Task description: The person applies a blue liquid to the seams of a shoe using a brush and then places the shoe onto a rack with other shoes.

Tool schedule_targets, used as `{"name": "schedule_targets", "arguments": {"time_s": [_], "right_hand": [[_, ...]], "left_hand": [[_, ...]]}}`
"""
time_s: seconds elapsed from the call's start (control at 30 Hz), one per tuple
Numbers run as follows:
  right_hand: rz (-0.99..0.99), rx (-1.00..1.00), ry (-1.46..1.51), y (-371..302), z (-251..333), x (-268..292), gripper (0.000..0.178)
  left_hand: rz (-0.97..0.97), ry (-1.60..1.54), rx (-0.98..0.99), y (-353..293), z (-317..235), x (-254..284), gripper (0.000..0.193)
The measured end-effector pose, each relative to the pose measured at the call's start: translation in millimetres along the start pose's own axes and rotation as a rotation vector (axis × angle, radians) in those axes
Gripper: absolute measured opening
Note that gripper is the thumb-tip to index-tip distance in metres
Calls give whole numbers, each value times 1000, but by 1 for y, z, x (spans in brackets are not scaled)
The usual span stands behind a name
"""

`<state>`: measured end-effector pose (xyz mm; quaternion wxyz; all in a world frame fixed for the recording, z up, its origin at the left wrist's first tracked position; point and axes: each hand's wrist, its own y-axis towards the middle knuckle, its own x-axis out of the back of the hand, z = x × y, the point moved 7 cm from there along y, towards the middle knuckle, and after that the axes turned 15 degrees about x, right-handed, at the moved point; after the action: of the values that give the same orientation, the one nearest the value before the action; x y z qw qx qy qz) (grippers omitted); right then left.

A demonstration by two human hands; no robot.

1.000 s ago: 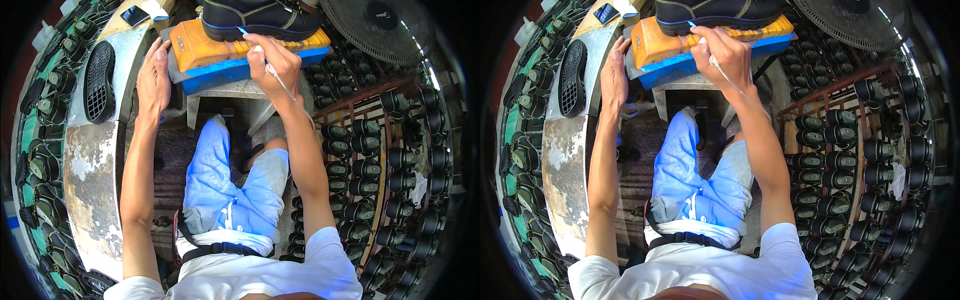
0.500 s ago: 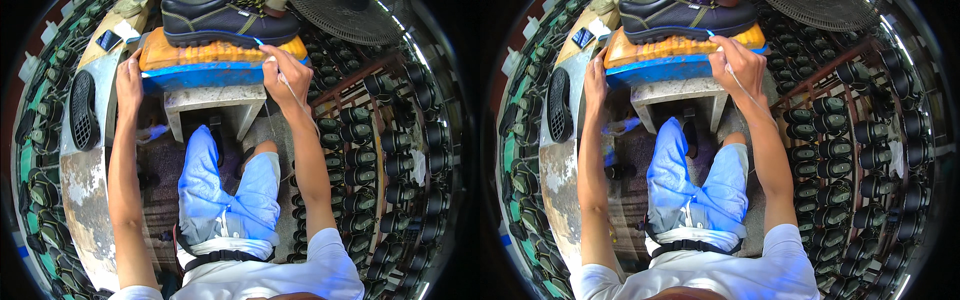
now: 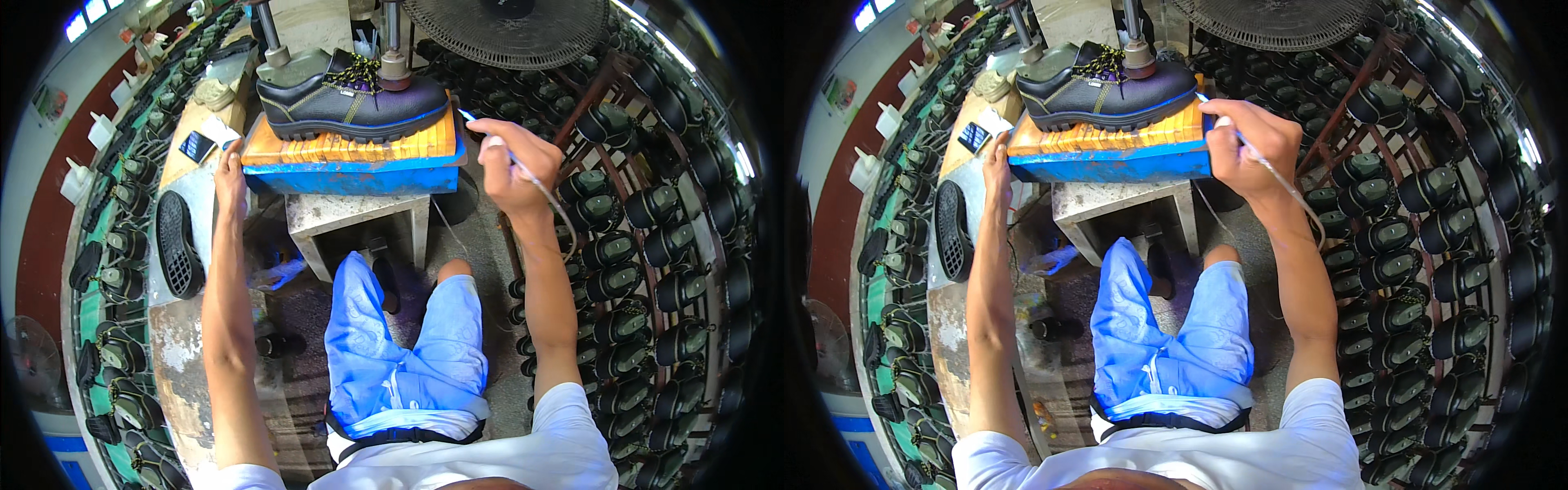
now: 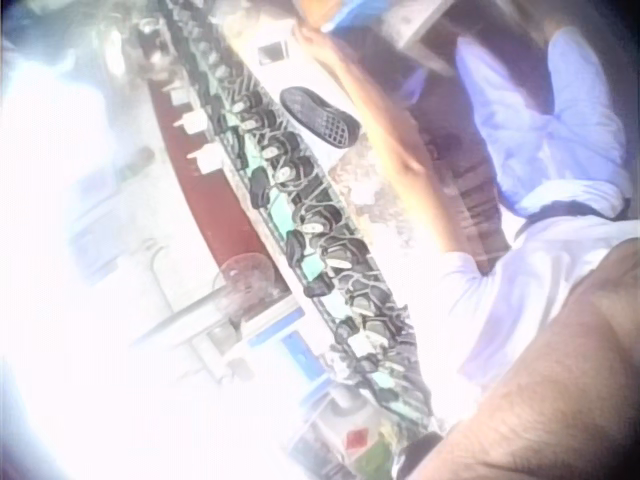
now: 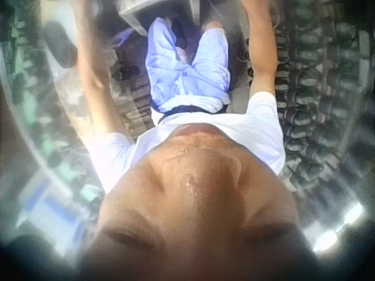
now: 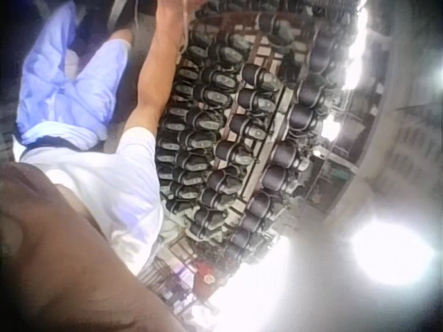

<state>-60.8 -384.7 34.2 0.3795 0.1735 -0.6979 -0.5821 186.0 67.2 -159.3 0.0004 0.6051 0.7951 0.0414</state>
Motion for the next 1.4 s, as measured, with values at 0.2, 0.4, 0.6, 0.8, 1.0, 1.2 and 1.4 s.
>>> {"name": "schedule_targets", "arguments": {"time_s": [0.2, 0.4, 0.6, 0.8, 1.0, 1.2, 1.4], "right_hand": [[71, -537, 548, -25, 9, -50, 46], [141, -343, 286, -40, 16, -116, 35], [361, -508, 99, -36, -4, -116, 90], [293, -573, 83, -42, -68, -138, 92], [333, -543, 270, -49, -105, -144, 96], [372, -577, 187, -45, -78, -142, 97], [-215, -592, 709, -60, -69, -112, 74]], "left_hand": [[-245, -29, -71, -134, -16, -12, 37], [62, 142, -160, -283, -58, -65, 41], [-114, 630, -722, -187, -170, -95, 72], [544, 754, -355, -78, -222, -162, 95], [302, 637, -450, -123, -234, -161, 94], [378, 21, -379, -149, -247, -115, 87], [702, -365, -218, -163, -231, -90, 104]]}}
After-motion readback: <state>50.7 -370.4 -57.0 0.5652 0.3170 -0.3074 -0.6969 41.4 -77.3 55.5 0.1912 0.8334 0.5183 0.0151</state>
